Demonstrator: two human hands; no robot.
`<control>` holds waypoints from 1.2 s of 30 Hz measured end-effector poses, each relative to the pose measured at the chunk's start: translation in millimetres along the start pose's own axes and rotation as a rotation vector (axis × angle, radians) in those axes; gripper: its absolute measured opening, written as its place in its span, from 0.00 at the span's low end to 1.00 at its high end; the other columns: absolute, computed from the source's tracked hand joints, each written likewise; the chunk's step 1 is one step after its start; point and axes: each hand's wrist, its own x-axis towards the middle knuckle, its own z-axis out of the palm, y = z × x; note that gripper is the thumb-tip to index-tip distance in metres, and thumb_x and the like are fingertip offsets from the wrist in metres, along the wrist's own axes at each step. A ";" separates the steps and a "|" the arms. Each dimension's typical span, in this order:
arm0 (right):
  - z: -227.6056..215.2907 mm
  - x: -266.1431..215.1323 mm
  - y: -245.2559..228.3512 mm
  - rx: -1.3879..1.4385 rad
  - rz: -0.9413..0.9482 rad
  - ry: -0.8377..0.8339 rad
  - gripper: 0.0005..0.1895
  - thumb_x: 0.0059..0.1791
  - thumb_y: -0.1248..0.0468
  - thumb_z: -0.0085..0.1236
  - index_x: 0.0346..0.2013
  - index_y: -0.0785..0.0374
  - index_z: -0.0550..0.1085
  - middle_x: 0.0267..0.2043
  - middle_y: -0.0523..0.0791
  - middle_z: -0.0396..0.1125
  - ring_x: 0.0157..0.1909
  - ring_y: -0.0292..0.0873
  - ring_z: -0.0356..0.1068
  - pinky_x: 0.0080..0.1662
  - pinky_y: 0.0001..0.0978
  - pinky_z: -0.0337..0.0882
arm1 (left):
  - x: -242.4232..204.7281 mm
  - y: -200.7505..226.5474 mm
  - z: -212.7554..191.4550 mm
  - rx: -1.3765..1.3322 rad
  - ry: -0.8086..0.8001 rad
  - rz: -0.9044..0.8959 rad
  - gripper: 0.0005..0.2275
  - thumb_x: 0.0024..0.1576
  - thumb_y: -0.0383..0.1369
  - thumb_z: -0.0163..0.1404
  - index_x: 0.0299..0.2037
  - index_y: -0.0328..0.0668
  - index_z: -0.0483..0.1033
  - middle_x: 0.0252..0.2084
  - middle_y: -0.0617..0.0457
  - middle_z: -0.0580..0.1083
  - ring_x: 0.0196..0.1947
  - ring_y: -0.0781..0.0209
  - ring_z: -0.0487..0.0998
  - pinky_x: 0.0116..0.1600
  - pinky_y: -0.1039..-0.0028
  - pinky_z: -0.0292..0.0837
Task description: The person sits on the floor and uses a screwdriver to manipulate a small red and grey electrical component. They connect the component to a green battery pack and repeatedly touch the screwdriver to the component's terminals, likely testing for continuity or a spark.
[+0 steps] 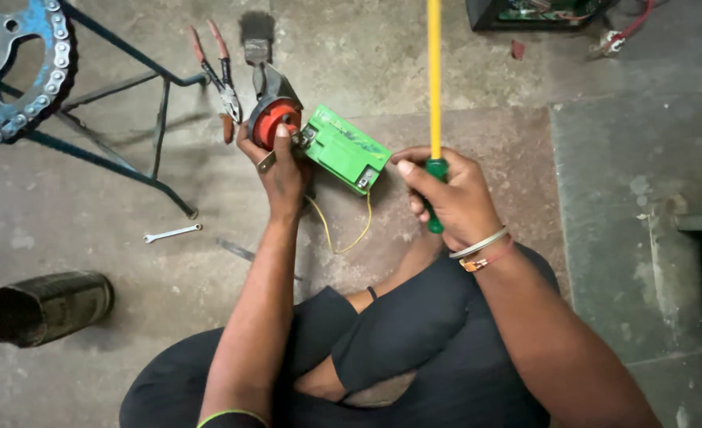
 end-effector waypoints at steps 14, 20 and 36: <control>-1.8 -8.8 7.0 -0.194 -0.070 -0.062 0.13 0.50 0.64 0.63 0.48 0.64 0.79 0.24 0.35 0.65 0.22 0.27 0.61 0.25 0.20 0.62 | 2.8 0.3 -1.1 0.236 0.051 0.150 0.29 0.68 0.40 0.49 0.70 0.28 0.50 0.77 0.31 0.47 0.77 0.43 0.50 0.80 0.58 0.43; -1.4 -9.6 6.6 -0.172 -0.037 -0.056 0.13 0.49 0.64 0.63 0.47 0.64 0.79 0.24 0.35 0.66 0.22 0.27 0.61 0.25 0.20 0.62 | 9.0 6.5 -4.2 0.262 -0.023 0.098 0.29 0.67 0.41 0.50 0.69 0.27 0.51 0.70 0.29 0.56 0.71 0.41 0.59 0.75 0.59 0.53; 1.2 -9.1 5.3 -0.268 -0.070 -0.058 0.13 0.50 0.64 0.63 0.48 0.63 0.80 0.24 0.34 0.64 0.23 0.26 0.60 0.26 0.20 0.61 | 17.5 19.6 2.6 0.219 -0.091 0.035 0.27 0.64 0.38 0.52 0.66 0.30 0.54 0.57 0.36 0.69 0.57 0.48 0.73 0.65 0.64 0.66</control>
